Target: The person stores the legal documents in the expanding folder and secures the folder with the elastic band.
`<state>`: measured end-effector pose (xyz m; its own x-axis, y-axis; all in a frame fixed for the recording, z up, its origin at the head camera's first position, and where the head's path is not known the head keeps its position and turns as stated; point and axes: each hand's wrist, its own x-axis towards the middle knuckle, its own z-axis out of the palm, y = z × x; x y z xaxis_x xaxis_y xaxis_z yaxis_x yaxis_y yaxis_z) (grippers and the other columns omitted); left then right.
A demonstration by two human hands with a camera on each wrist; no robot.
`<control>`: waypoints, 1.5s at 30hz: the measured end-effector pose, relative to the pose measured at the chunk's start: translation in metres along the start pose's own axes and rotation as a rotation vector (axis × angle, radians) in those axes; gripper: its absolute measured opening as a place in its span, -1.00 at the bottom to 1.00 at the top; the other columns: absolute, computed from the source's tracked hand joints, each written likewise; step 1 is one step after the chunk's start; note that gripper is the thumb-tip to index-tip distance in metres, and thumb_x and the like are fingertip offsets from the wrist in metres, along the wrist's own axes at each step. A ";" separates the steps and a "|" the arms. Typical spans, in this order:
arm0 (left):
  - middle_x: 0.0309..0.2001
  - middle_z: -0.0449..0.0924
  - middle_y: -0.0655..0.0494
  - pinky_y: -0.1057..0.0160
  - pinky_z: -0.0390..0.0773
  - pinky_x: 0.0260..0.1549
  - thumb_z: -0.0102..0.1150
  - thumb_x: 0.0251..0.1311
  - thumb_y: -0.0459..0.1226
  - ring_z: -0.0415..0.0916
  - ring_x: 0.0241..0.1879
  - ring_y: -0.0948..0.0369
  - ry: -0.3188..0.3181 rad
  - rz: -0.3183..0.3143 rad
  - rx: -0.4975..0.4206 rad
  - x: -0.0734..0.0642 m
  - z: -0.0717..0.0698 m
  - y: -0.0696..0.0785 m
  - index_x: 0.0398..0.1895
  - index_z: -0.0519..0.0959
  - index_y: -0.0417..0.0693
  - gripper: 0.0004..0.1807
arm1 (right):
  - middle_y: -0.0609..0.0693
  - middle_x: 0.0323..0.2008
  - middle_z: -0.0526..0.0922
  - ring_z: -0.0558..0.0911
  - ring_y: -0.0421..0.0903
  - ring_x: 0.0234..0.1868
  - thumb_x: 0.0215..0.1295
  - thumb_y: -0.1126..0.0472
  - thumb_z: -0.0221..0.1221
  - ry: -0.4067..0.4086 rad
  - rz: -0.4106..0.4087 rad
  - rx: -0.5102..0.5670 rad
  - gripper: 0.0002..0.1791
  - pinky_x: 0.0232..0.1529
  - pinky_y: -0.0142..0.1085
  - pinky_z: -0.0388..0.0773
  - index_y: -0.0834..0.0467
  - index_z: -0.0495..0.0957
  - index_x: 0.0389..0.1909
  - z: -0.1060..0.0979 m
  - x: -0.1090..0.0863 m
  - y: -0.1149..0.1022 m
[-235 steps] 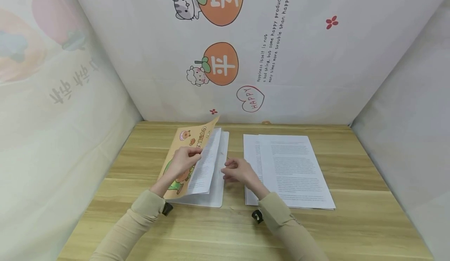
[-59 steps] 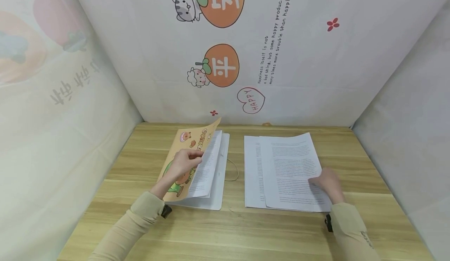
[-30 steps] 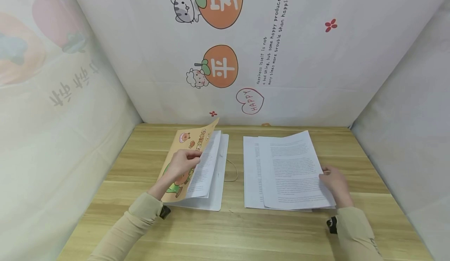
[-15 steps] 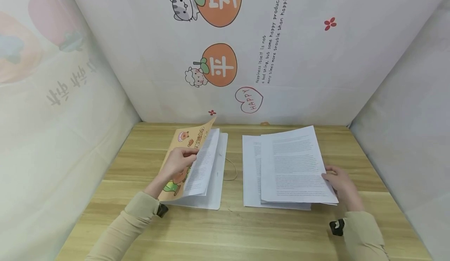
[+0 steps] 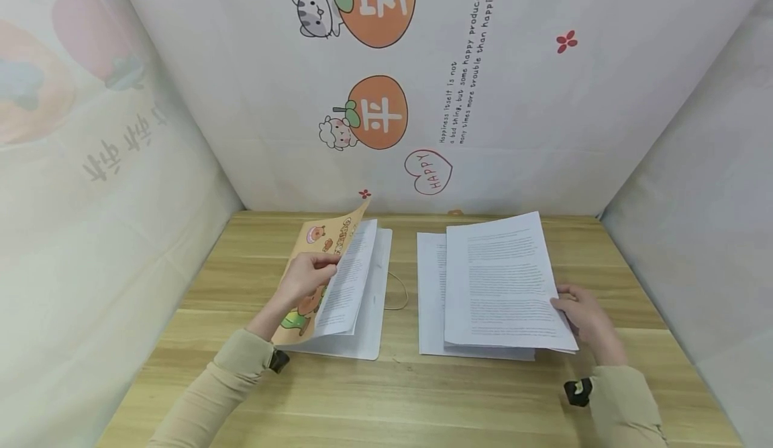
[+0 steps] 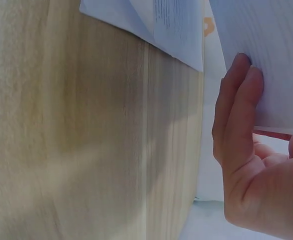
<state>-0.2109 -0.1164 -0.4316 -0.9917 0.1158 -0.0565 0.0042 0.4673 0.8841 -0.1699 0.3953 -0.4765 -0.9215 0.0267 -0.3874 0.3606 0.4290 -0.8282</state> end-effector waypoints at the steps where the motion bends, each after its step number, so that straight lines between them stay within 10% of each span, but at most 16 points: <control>1: -0.01 0.71 -0.22 0.29 0.72 -0.26 0.11 0.20 -0.35 0.70 -0.08 -0.03 -0.002 0.000 -0.004 0.000 0.000 0.000 0.07 0.63 -0.30 -0.62 | -0.32 -0.41 0.58 0.62 -0.35 -0.39 0.49 0.26 -0.11 -0.002 -0.001 0.000 -0.31 -0.32 -0.36 0.64 0.57 -0.13 0.42 0.000 0.000 0.000; 45: -0.02 0.73 -0.17 0.34 0.68 -0.30 0.11 0.23 -0.30 0.70 -0.15 0.09 0.000 -0.018 0.018 0.002 -0.004 -0.004 0.07 0.64 -0.26 -0.62 | -0.30 -0.37 0.62 0.65 -0.32 -0.34 0.46 0.34 -0.10 -0.130 -0.074 0.167 -0.33 -0.25 -0.38 0.65 0.59 -0.16 0.39 0.049 0.011 -0.016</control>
<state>-0.2133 -0.1211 -0.4335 -0.9916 0.1071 -0.0721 -0.0111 0.4853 0.8743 -0.1784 0.3446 -0.4872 -0.9240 -0.1199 -0.3632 0.3219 0.2694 -0.9077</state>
